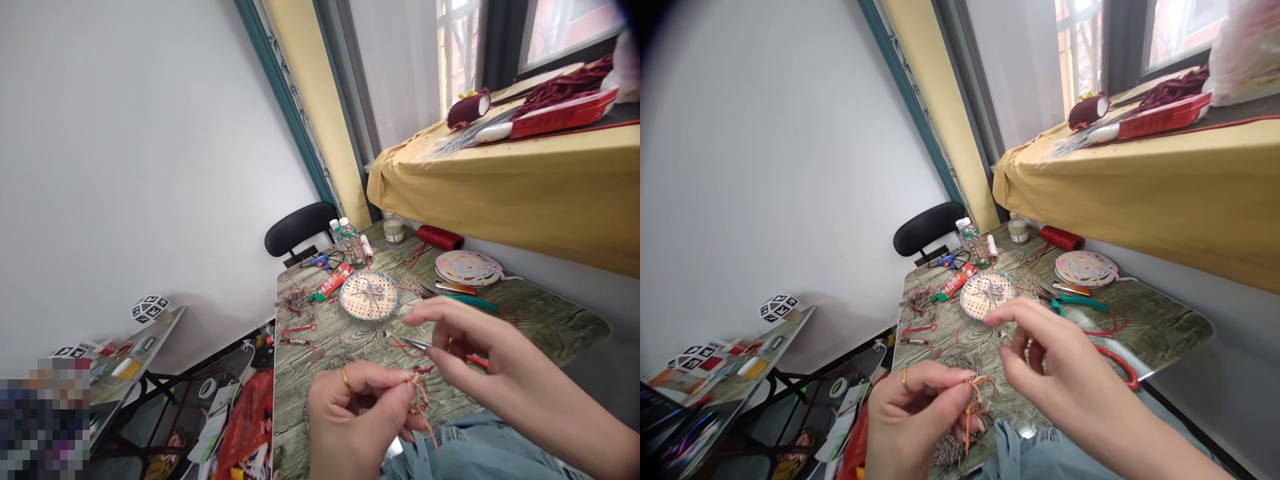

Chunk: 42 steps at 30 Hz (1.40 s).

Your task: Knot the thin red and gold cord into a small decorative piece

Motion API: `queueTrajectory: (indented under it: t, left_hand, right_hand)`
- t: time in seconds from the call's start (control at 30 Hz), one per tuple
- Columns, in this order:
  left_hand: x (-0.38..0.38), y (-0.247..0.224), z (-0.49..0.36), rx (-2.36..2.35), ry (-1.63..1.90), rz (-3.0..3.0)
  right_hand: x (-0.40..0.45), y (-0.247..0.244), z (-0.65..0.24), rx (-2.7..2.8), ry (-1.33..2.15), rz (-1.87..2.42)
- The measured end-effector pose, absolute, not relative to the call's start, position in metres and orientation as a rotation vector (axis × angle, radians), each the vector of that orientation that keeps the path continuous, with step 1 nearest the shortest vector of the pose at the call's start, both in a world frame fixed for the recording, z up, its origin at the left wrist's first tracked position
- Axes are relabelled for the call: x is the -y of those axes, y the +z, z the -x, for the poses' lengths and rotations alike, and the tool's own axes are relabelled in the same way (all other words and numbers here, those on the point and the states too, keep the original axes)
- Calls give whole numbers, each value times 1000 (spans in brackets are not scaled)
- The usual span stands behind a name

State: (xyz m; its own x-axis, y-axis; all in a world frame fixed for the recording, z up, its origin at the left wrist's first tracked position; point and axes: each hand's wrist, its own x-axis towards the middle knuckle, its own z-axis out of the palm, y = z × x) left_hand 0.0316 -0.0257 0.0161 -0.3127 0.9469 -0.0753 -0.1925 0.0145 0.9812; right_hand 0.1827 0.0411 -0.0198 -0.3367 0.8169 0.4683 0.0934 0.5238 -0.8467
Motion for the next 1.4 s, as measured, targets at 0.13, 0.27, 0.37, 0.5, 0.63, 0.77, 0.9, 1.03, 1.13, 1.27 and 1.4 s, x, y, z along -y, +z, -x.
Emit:
queueTrajectory:
  t: [0.13,0.27,0.37,0.5,0.63,0.77,0.9,1.03,1.13,1.27,1.4]
  left_hand:
    - [26,17,-31,-1364,1504,-932]
    - [27,13,-26,-1435,1524,-1088]
    - [28,13,-25,-1454,1509,-1109]
    - [29,19,-25,-1384,1516,-1009]
    - [29,24,-24,-1367,1525,-993]
    - [29,24,-21,-1434,1483,-1104]
    - [30,25,-20,-1483,1469,-1208]
    - [31,26,-17,-1583,1439,-1296]
    - [33,26,-15,-1675,1425,-1415]
    - [35,27,-17,-1666,1440,-1438]
    - [36,25,-20,-1687,1471,-1447]
  right_hand:
    - [-40,-17,-188,1693,1816,487]
    - [-39,-9,-184,1801,1747,509]
    - [-41,-2,-183,1959,1561,633]
    - [-50,3,-190,2162,1298,756]
    - [-63,-4,-199,2192,946,885]
    - [-57,-3,-199,1899,1430,930]
    - [-43,8,-187,1744,2105,564]
    - [-42,8,-181,1782,1936,639]
    - [-44,6,-183,1827,1803,685]
    - [-39,7,-186,1914,1663,694]
    - [-33,7,-190,1999,1553,748]
